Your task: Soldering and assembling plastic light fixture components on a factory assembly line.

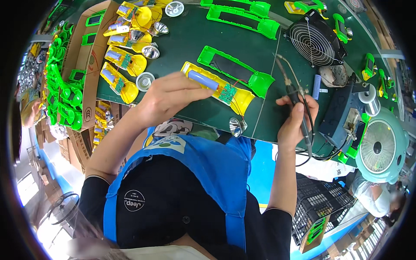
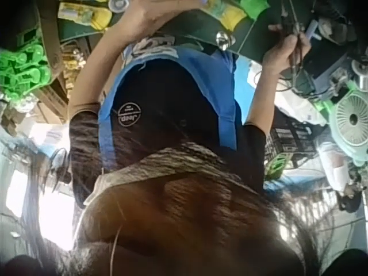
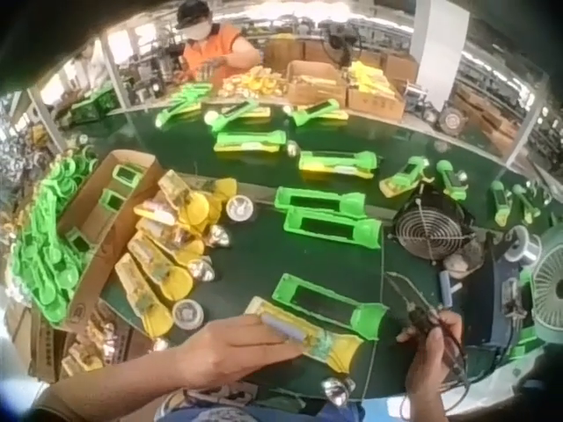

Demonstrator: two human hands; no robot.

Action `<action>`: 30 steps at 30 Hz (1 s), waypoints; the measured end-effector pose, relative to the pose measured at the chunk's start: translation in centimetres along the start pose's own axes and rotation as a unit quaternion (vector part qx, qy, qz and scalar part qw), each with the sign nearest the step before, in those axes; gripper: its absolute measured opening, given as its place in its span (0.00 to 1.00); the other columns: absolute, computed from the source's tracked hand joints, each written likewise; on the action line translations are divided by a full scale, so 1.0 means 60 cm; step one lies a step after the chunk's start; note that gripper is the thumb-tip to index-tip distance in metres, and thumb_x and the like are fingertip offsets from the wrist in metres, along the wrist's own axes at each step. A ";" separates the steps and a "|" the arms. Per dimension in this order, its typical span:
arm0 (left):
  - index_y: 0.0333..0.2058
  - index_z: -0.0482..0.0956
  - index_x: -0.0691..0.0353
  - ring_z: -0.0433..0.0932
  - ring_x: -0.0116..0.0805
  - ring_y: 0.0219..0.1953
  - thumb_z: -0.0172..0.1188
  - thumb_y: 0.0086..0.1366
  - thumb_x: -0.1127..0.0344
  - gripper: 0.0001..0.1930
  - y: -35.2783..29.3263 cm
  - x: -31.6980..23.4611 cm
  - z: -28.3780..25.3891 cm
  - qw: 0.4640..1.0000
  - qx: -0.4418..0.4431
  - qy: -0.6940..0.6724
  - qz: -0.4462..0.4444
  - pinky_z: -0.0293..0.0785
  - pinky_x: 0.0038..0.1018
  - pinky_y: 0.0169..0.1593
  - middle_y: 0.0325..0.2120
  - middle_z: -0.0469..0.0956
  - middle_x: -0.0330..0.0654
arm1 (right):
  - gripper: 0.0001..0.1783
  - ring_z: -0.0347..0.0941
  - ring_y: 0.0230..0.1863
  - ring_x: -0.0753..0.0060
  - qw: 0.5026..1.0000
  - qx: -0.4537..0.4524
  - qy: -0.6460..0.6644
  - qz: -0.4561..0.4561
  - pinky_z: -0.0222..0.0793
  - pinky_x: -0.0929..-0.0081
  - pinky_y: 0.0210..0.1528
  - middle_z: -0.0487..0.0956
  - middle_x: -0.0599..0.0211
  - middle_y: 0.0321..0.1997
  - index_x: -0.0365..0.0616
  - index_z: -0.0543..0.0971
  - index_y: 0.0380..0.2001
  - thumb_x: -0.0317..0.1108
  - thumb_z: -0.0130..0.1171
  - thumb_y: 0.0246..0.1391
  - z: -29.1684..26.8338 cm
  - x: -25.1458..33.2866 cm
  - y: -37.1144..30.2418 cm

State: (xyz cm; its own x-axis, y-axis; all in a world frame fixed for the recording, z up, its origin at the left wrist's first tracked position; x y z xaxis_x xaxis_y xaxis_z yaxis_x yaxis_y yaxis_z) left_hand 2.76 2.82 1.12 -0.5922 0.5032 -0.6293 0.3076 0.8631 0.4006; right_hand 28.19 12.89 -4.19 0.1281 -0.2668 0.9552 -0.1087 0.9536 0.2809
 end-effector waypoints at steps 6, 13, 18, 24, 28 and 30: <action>0.31 0.78 0.56 0.71 0.35 0.33 0.63 0.49 0.75 0.09 0.055 0.007 0.011 0.998 0.031 0.055 0.027 0.64 0.29 0.42 0.29 0.75 0.33 | 0.16 0.72 0.33 0.71 0.993 0.031 0.056 0.104 0.64 0.74 0.46 0.75 0.59 0.32 0.37 0.69 0.40 0.38 0.57 0.56 -0.007 0.010 -0.009; 0.26 0.74 0.53 0.67 0.33 0.35 0.63 0.51 0.70 0.06 0.062 0.016 0.054 0.991 0.083 0.102 0.000 0.59 0.34 0.47 0.25 0.69 0.32 | 0.15 0.71 0.26 0.75 0.968 0.103 0.038 0.224 0.64 0.78 0.40 0.74 0.63 0.25 0.36 0.71 0.34 0.38 0.58 0.52 0.014 -0.011 -0.002; 0.26 0.74 0.53 0.68 0.34 0.35 0.62 0.52 0.70 0.05 0.073 0.019 0.057 0.986 0.127 0.107 -0.032 0.60 0.35 0.49 0.25 0.68 0.33 | 0.14 0.74 0.26 0.77 0.951 0.176 0.012 0.256 0.65 0.82 0.40 0.78 0.64 0.23 0.34 0.72 0.35 0.34 0.58 0.51 0.032 -0.017 0.012; 0.24 0.74 0.54 0.69 0.34 0.34 0.61 0.52 0.70 0.04 0.084 0.019 0.061 0.981 0.152 0.115 -0.041 0.60 0.39 0.49 0.24 0.69 0.34 | 0.11 0.75 0.25 0.78 0.940 0.211 -0.010 0.269 0.67 0.83 0.34 0.77 0.66 0.24 0.35 0.73 0.34 0.32 0.59 0.51 0.042 -0.019 0.013; 0.23 0.73 0.55 0.69 0.34 0.33 0.60 0.50 0.72 0.05 0.081 0.024 0.068 0.976 0.170 0.130 -0.048 0.60 0.39 0.50 0.23 0.69 0.34 | 0.11 0.75 0.25 0.77 0.940 0.209 -0.016 0.267 0.69 0.84 0.31 0.77 0.65 0.26 0.35 0.73 0.33 0.31 0.60 0.50 0.046 -0.016 0.011; 0.23 0.73 0.55 0.69 0.34 0.33 0.60 0.49 0.72 0.05 0.080 0.023 0.069 0.978 0.159 0.125 -0.050 0.60 0.39 0.50 0.23 0.69 0.34 | 0.16 0.73 0.24 0.77 0.936 0.207 -0.036 0.283 0.67 0.78 0.44 0.75 0.66 0.24 0.36 0.71 0.34 0.38 0.61 0.50 0.045 -0.017 0.007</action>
Point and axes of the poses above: each hand's wrist, its own y-axis towards the middle knuckle, its own z-axis out of the palm, x = y × z, the point moved 8 cm from there along y, towards the middle knuckle
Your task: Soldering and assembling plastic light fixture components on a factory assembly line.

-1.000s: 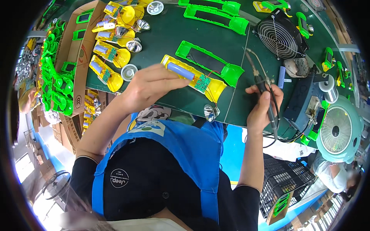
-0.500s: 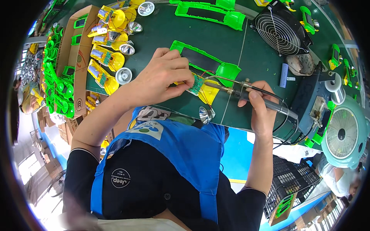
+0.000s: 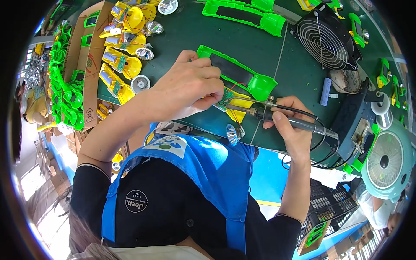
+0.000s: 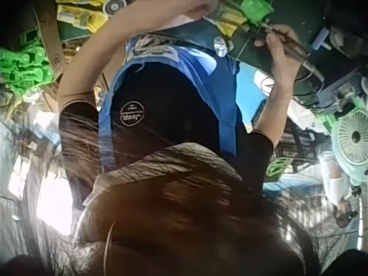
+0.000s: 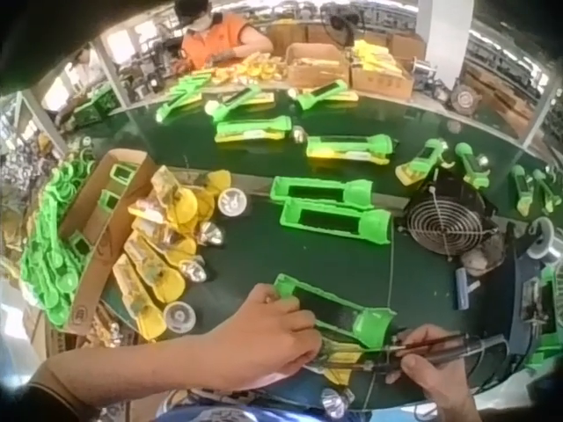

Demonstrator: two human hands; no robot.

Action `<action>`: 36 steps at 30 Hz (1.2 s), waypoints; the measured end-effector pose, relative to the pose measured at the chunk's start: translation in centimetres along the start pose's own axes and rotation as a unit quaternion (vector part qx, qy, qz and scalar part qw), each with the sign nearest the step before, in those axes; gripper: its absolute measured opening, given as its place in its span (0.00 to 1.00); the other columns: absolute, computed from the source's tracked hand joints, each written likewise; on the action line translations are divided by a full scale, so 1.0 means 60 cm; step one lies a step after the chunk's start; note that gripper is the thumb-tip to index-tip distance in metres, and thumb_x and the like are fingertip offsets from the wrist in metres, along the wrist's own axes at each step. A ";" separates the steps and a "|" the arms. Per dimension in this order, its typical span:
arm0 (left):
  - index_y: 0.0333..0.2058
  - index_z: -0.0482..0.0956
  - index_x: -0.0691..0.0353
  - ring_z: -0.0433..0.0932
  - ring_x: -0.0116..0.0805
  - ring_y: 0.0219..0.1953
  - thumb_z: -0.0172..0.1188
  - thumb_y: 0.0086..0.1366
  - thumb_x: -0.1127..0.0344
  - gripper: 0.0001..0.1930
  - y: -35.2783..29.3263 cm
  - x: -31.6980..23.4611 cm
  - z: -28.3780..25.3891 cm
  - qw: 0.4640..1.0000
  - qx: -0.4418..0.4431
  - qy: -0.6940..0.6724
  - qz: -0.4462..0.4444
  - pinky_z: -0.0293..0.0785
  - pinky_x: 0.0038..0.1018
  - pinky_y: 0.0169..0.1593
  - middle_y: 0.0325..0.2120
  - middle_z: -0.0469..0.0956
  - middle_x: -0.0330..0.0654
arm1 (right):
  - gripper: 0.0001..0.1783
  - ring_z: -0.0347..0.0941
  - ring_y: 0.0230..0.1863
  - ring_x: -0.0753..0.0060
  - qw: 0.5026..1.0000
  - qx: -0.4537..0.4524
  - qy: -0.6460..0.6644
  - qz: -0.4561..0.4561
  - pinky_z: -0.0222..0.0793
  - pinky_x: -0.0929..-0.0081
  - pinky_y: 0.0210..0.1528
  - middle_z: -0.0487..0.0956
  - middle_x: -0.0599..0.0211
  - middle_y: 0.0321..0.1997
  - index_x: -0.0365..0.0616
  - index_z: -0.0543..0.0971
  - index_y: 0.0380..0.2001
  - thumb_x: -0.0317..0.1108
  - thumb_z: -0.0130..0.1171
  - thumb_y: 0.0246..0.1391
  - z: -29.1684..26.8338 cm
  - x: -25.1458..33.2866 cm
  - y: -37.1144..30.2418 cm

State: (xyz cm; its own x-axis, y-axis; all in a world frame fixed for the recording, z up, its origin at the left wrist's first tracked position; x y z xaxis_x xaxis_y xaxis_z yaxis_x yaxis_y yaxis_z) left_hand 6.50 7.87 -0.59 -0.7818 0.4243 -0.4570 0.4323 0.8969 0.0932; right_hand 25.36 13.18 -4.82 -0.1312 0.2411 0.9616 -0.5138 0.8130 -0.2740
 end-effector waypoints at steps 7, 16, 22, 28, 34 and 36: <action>0.22 0.72 0.55 0.70 0.34 0.32 0.60 0.47 0.73 0.05 -0.001 0.001 -0.002 1.000 -0.011 0.013 -0.001 0.60 0.41 0.50 0.22 0.68 0.35 | 0.16 0.74 0.24 0.76 1.000 0.006 -0.018 -0.023 0.58 0.71 0.61 0.75 0.65 0.23 0.35 0.71 0.33 0.38 0.60 0.51 -0.002 -0.008 -0.008; 0.22 0.72 0.56 0.70 0.34 0.30 0.61 0.46 0.73 0.07 -0.003 -0.005 -0.003 1.000 -0.021 0.018 -0.008 0.61 0.35 0.47 0.22 0.68 0.35 | 0.20 0.75 0.27 0.71 0.988 -0.064 0.090 -0.108 0.68 0.75 0.43 0.79 0.57 0.28 0.33 0.70 0.38 0.39 0.60 0.52 -0.032 -0.016 -0.025; 0.20 0.72 0.57 0.72 0.36 0.31 0.59 0.45 0.74 0.05 0.003 -0.011 -0.001 1.000 -0.031 -0.001 -0.008 0.63 0.36 0.44 0.21 0.69 0.37 | 0.20 0.75 0.27 0.70 0.975 -0.100 0.128 -0.151 0.70 0.75 0.39 0.78 0.53 0.33 0.33 0.70 0.38 0.40 0.59 0.54 -0.048 -0.034 -0.034; 0.25 0.73 0.60 0.73 0.41 0.28 0.62 0.49 0.73 0.06 0.015 0.033 -0.036 0.993 -0.066 -0.097 -0.024 0.68 0.34 0.34 0.23 0.70 0.41 | 0.19 0.71 0.27 0.70 0.950 -0.118 0.209 -0.199 0.68 0.73 0.35 0.77 0.49 0.37 0.35 0.69 0.39 0.42 0.56 0.56 -0.067 -0.040 -0.027; 0.33 0.76 0.58 0.71 0.43 0.44 0.68 0.48 0.65 0.13 0.071 0.087 -0.037 0.994 -0.002 0.099 -0.053 0.65 0.36 0.45 0.34 0.71 0.43 | 0.19 0.65 0.28 0.73 0.919 -0.143 0.300 -0.214 0.56 0.61 0.60 0.75 0.63 0.30 0.41 0.72 0.45 0.44 0.52 0.58 -0.078 -0.041 -0.030; 0.33 0.74 0.57 0.71 0.43 0.44 0.68 0.46 0.63 0.16 0.061 0.085 -0.040 0.996 -0.034 0.078 -0.015 0.65 0.39 0.46 0.33 0.71 0.43 | 0.18 0.65 0.29 0.73 0.915 -0.122 0.318 -0.216 0.57 0.63 0.59 0.75 0.63 0.29 0.41 0.72 0.44 0.43 0.52 0.58 -0.074 -0.043 -0.028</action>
Point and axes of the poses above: each hand's wrist, its own y-axis towards the middle knuckle, its own z-axis out of the palm, x = y × z, the point moved 8 cm from there along y, towards the middle knuckle
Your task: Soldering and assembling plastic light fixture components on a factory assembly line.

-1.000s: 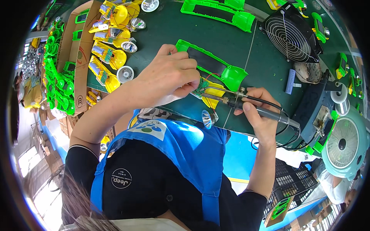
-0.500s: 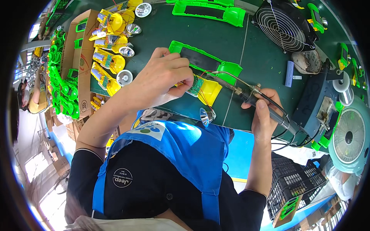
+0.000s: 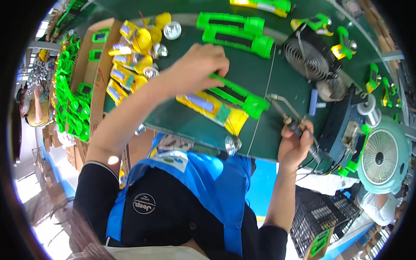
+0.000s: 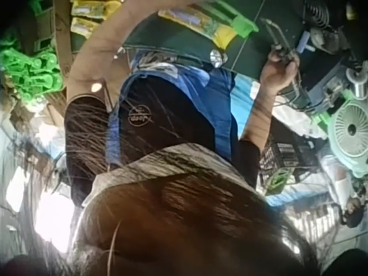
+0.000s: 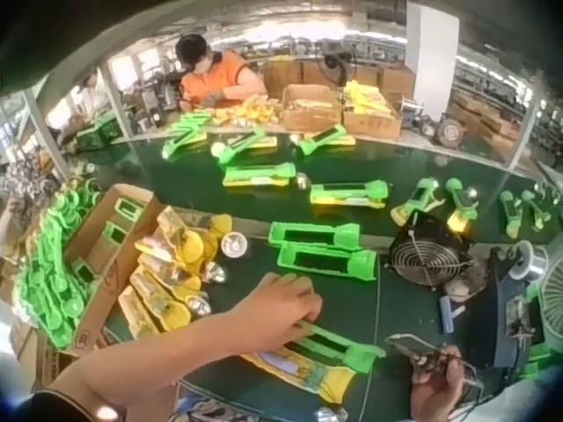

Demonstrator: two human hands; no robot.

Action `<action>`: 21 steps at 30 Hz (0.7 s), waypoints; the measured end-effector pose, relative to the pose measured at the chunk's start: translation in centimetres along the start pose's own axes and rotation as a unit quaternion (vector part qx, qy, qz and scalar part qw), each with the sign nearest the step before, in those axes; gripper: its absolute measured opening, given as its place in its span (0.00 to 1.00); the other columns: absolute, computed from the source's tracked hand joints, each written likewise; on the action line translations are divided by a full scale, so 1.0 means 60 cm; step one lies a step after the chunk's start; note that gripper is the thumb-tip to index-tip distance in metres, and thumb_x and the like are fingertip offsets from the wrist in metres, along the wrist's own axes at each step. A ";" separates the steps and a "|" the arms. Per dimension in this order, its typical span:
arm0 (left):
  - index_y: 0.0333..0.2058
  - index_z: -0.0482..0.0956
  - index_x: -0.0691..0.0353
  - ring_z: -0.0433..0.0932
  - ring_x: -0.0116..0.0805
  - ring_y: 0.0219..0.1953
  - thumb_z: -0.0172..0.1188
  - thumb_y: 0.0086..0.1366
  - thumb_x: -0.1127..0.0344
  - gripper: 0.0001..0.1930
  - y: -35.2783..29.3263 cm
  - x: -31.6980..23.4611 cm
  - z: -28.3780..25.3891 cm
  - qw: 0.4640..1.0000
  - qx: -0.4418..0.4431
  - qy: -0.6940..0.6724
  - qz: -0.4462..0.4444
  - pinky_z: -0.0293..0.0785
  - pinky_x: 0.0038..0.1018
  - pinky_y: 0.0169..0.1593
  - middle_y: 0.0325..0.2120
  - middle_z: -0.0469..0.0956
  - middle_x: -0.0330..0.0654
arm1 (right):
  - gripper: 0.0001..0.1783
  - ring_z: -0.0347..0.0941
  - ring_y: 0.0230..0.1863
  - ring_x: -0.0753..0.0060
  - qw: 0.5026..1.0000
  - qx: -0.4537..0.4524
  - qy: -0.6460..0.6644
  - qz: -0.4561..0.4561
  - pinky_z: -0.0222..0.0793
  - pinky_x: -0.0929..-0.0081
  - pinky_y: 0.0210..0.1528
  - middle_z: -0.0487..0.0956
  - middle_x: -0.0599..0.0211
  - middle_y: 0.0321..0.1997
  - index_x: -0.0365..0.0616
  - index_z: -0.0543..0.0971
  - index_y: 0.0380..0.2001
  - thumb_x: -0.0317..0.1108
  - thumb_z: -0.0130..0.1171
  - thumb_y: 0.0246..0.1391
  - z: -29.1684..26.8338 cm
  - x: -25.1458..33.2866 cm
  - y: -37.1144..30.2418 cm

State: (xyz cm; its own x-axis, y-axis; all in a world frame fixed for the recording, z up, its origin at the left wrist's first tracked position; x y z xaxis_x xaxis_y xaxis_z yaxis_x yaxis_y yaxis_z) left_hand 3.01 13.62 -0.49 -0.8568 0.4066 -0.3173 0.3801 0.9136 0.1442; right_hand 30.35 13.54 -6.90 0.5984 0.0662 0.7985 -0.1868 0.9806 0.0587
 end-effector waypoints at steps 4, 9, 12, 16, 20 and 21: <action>0.37 0.71 0.57 0.71 0.42 0.44 0.70 0.42 0.64 0.23 -0.071 -0.072 -0.062 0.991 -0.089 0.044 0.093 0.66 0.38 0.49 0.37 0.72 0.42 | 0.17 0.63 0.29 0.73 1.000 0.020 0.002 -0.018 0.57 0.65 0.58 0.73 0.65 0.27 0.40 0.72 0.43 0.43 0.50 0.60 -0.010 0.004 -0.007; 0.40 0.68 0.58 0.72 0.42 0.43 0.71 0.41 0.68 0.26 -0.130 -0.063 -0.015 0.998 -0.057 -0.030 -0.005 0.68 0.35 0.45 0.37 0.72 0.42 | 0.17 0.61 0.28 0.74 0.999 0.015 0.044 -0.014 0.56 0.66 0.57 0.69 0.69 0.24 0.40 0.72 0.42 0.43 0.45 0.63 -0.013 0.007 0.000; 0.37 0.67 0.58 0.72 0.46 0.41 0.70 0.42 0.71 0.24 -0.093 -0.029 -0.084 0.983 -0.151 -0.099 -0.023 0.68 0.38 0.42 0.34 0.71 0.45 | 0.16 0.61 0.29 0.74 0.999 0.001 0.046 -0.019 0.56 0.65 0.57 0.69 0.69 0.24 0.41 0.71 0.41 0.43 0.45 0.63 -0.009 0.009 -0.001; 0.40 0.63 0.60 0.74 0.50 0.36 0.69 0.47 0.70 0.25 0.012 0.118 -0.181 0.965 -0.214 -0.118 -0.093 0.70 0.37 0.39 0.31 0.72 0.49 | 0.15 0.62 0.29 0.74 0.999 -0.008 0.043 -0.015 0.57 0.65 0.57 0.68 0.68 0.24 0.41 0.71 0.41 0.43 0.45 0.63 -0.006 0.014 0.002; 0.40 0.62 0.59 0.75 0.50 0.38 0.69 0.48 0.67 0.25 0.072 0.303 -0.191 0.961 -0.224 -0.016 -0.161 0.71 0.37 0.42 0.32 0.74 0.50 | 0.14 0.64 0.28 0.74 0.998 0.006 0.055 -0.001 0.58 0.66 0.57 0.69 0.67 0.24 0.42 0.70 0.42 0.42 0.46 0.63 -0.002 -0.001 0.010; 0.39 0.62 0.59 0.75 0.50 0.38 0.70 0.47 0.66 0.26 0.081 0.338 -0.175 0.960 -0.192 -0.005 -0.203 0.71 0.37 0.43 0.32 0.74 0.50 | 0.14 0.64 0.28 0.74 0.999 0.006 0.048 0.002 0.59 0.66 0.57 0.69 0.67 0.23 0.42 0.70 0.42 0.42 0.46 0.62 -0.001 -0.001 0.008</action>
Point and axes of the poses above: each hand's wrist, its own y-axis towards the middle knuckle, its own z-axis out of the palm, x = y × z, the point moved 8 cm from there along y, towards the middle knuckle
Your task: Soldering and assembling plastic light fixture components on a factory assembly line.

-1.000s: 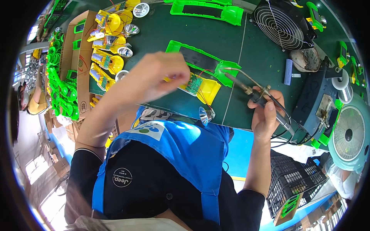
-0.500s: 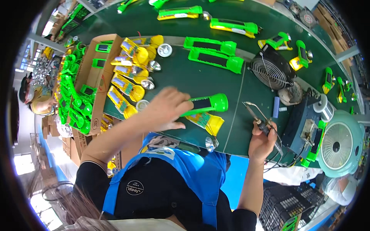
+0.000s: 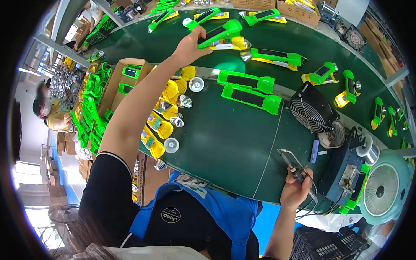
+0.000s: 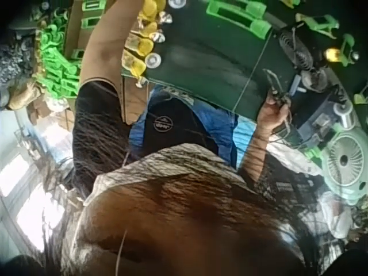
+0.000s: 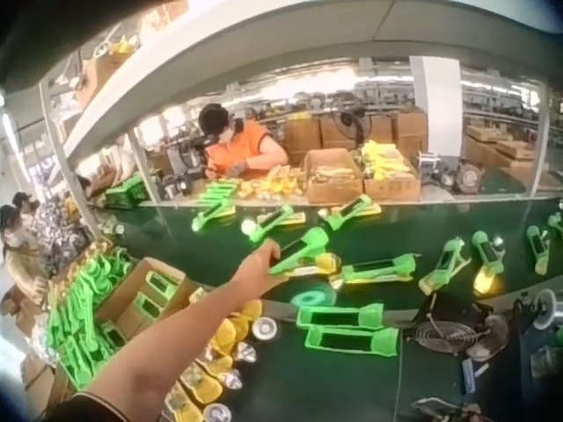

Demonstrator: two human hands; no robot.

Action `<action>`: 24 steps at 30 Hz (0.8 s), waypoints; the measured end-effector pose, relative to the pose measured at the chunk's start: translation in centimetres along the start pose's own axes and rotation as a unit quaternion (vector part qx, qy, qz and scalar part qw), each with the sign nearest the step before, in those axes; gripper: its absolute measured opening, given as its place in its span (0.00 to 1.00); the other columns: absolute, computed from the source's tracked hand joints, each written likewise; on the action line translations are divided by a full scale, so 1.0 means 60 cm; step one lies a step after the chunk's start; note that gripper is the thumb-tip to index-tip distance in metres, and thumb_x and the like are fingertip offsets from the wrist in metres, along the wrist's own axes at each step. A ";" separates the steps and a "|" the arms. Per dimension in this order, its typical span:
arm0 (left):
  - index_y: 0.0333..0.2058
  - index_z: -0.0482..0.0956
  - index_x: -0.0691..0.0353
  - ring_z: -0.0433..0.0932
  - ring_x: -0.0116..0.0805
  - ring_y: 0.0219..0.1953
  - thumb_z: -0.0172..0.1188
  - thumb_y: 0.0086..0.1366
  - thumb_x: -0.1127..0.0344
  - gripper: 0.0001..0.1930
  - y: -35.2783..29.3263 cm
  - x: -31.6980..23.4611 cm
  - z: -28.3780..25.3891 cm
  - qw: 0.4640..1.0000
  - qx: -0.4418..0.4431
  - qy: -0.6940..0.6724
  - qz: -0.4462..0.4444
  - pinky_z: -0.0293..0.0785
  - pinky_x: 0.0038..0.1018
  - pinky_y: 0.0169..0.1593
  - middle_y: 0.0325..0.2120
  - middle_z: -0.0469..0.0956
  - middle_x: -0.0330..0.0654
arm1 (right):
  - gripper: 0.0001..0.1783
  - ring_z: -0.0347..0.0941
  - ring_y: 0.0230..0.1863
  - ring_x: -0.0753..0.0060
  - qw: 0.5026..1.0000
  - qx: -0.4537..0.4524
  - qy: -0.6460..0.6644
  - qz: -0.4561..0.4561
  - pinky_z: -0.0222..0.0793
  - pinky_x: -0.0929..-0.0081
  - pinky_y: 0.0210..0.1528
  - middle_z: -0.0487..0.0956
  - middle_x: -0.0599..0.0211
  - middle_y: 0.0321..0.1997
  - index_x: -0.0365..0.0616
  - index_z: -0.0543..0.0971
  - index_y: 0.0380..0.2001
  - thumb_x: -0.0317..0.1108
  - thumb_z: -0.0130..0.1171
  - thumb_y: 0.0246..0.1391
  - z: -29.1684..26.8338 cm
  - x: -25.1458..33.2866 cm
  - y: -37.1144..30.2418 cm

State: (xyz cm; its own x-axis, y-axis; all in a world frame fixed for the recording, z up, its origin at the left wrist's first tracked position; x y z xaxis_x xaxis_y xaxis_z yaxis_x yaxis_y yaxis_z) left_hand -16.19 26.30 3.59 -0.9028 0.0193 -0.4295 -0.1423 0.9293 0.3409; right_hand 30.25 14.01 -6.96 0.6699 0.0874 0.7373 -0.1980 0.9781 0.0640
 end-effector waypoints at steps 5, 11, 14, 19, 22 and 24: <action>0.40 0.64 0.56 0.74 0.49 0.41 0.71 0.45 0.60 0.27 0.016 0.054 0.075 0.982 0.138 0.123 -0.045 0.71 0.38 0.42 0.34 0.74 0.46 | 0.14 0.64 0.22 0.75 0.999 -0.034 -0.005 -0.013 0.66 0.69 0.50 0.78 0.58 0.33 0.42 0.68 0.39 0.43 0.48 0.61 -0.021 0.007 -0.010; 0.33 0.73 0.57 0.75 0.41 0.40 0.67 0.50 0.62 0.14 -0.062 -0.187 0.041 0.975 0.053 0.029 0.213 0.70 0.37 0.42 0.36 0.75 0.41 | 0.18 0.64 0.27 0.74 0.999 -0.017 0.028 0.013 0.60 0.65 0.59 0.72 0.65 0.26 0.40 0.69 0.46 0.43 0.49 0.61 -0.033 -0.004 -0.008; 0.37 0.71 0.58 0.74 0.43 0.36 0.66 0.49 0.57 0.19 -0.160 -0.247 0.120 0.948 0.118 0.119 0.269 0.69 0.37 0.38 0.31 0.71 0.42 | 0.19 0.64 0.28 0.73 0.998 -0.032 0.049 0.021 0.60 0.64 0.59 0.75 0.62 0.34 0.39 0.70 0.48 0.42 0.48 0.61 -0.033 -0.004 -0.009; 0.34 0.69 0.56 0.74 0.39 0.35 0.60 0.53 0.63 0.12 -0.253 -0.272 0.128 0.943 0.106 0.143 0.283 0.69 0.33 0.37 0.32 0.71 0.40 | 0.18 0.67 0.33 0.70 0.998 0.001 -0.056 -0.018 0.65 0.70 0.44 0.72 0.62 0.31 0.42 0.68 0.41 0.47 0.51 0.60 -0.004 0.009 -0.001; 0.30 0.71 0.56 0.75 0.37 0.33 0.56 0.50 0.68 0.07 -0.297 -0.286 0.081 0.950 0.095 0.089 0.283 0.68 0.29 0.33 0.28 0.72 0.40 | 0.20 0.68 0.34 0.68 0.987 0.015 -0.152 -0.043 0.66 0.70 0.42 0.71 0.62 0.30 0.42 0.66 0.44 0.48 0.51 0.60 0.034 0.008 -0.003; 0.30 0.72 0.57 0.74 0.39 0.34 0.57 0.49 0.69 0.08 -0.301 -0.283 -0.006 0.959 0.008 0.018 0.282 0.70 0.30 0.34 0.27 0.72 0.41 | 0.23 0.70 0.36 0.66 0.978 0.032 -0.196 -0.069 0.66 0.68 0.46 0.72 0.59 0.32 0.42 0.64 0.46 0.50 0.50 0.60 0.080 0.005 0.004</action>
State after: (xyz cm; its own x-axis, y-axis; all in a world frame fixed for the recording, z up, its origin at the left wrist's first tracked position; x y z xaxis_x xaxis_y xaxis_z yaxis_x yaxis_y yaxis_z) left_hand 1.58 9.02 5.05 -0.8478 0.5082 -0.1513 0.3791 0.7805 0.4971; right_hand 26.96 13.38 -3.46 0.3698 -0.1350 0.9193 -0.1778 0.9608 0.2126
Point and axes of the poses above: each hand's wrist, its own y-axis towards the middle knuckle, its own z-axis out of the palm, x = y × z, the point moved 8 cm from there along y, towards the middle knuckle
